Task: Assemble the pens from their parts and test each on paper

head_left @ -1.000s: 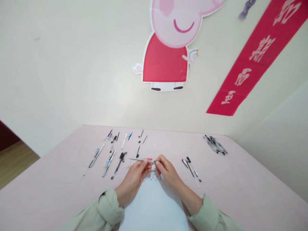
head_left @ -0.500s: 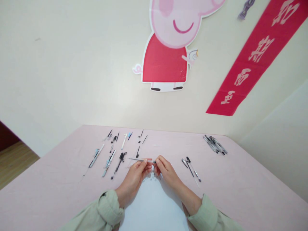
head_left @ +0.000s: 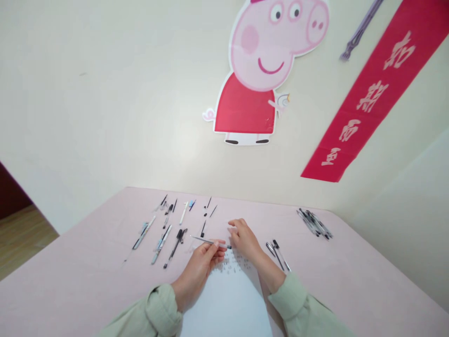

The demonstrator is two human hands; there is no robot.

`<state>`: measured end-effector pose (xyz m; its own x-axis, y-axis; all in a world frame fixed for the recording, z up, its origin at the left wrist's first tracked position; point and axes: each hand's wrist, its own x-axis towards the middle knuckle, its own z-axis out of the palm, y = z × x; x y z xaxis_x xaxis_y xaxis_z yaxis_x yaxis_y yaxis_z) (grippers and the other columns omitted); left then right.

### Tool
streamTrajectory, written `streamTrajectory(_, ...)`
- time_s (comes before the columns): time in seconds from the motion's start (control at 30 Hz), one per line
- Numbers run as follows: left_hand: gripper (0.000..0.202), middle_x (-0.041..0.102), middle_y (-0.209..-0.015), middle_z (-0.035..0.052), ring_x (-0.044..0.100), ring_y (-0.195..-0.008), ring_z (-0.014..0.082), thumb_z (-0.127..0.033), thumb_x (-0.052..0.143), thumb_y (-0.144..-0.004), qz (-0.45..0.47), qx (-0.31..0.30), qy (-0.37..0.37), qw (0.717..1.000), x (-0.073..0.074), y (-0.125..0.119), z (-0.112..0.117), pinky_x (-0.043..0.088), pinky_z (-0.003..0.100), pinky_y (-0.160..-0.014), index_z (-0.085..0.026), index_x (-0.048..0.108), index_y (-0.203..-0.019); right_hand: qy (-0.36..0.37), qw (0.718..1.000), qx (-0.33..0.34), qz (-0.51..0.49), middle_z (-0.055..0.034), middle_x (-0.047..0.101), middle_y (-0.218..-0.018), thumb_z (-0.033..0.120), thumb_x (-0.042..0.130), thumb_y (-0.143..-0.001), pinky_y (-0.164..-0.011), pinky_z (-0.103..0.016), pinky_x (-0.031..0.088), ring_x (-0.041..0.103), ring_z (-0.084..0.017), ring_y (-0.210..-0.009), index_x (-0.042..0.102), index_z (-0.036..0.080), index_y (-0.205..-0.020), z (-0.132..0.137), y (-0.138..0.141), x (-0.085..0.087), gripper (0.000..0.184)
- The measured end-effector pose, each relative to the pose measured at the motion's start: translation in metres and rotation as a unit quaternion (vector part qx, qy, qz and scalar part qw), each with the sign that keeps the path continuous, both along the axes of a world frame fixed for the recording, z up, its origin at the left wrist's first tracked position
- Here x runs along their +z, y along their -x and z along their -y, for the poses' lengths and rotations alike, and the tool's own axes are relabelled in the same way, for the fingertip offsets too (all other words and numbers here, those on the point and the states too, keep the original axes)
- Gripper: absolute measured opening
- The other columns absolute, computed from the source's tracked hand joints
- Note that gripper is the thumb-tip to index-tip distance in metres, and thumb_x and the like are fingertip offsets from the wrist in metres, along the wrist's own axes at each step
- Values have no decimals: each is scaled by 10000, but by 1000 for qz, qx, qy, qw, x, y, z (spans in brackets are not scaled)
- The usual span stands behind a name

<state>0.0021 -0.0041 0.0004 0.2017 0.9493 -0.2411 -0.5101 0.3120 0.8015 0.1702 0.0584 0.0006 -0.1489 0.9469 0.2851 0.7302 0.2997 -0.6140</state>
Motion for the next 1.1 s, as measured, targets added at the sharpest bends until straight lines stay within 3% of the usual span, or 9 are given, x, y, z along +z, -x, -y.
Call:
streamTrajectory(0.13, 349, 688, -852, 80, 607, -813, 163, -431, 788, -692, 5, -3, -7, 1000, 1, -1, 1, 503, 304, -818, -135, 729, -867, -12, 992, -35, 117, -78, 567, -1205, 168, 429, -911, -729, -257, 434, 616, -177, -922, 594, 225, -1151, -19, 9, 1, 297)
streamTrajectory(0.33, 344, 683, -841, 86, 602, -794, 164, -425, 793, -684, 6, -3, -14, 1000, 3, -2, 2, 494, 302, -787, -131, 726, -848, -22, 983, -60, 174, -54, 602, -1051, 186, 405, -929, -583, -242, 327, 570, -142, -711, 621, 235, -989, -29, 17, -7, 229)
streamTrajectory(0.5, 355, 675, -858, 90, 604, -834, 182, -445, 792, -675, 6, -1, -16, 1000, 1, -2, 1, 483, 320, -819, -133, 723, -829, -19, 998, -35, 53, -33, 596, -885, 166, 500, -840, -629, -253, 351, 544, -162, -731, 593, 212, -840, -19, 5, -3, 103)
streamTrajectory(0.7, 339, 674, -1025, 110, 589, -994, 221, -439, 804, -664, 46, -13, -29, 998, 7, 0, 3, 473, 345, -898, -150, 728, -824, 90, 981, 56, -160, 38, 526, -633, 262, 503, -843, -564, -250, 357, 491, -150, -582, 570, 209, -875, 28, 2, -4, 91)
streamTrajectory(0.87, 349, 701, -1024, 129, 618, -1011, 238, -453, 756, -725, 47, -71, -50, 995, 13, 1, 4, 453, 365, -935, -143, 733, -883, 99, 971, 83, -199, 20, 583, -715, 195, 501, -821, -578, -244, 365, 513, -145, -625, 548, 209, -946, 58, 14, -9, 134)
streamTrajectory(1.1, 352, 715, -1003, 143, 625, -1017, 259, -457, 755, -723, 7, -81, -59, 995, 11, 1, 3, 447, 357, -922, -133, 730, -858, 100, 969, 82, -212, 23, 598, -694, 214, 497, -841, -565, -235, 358, 515, -144, -606, 544, 219, -988, 60, 20, -1, 154)
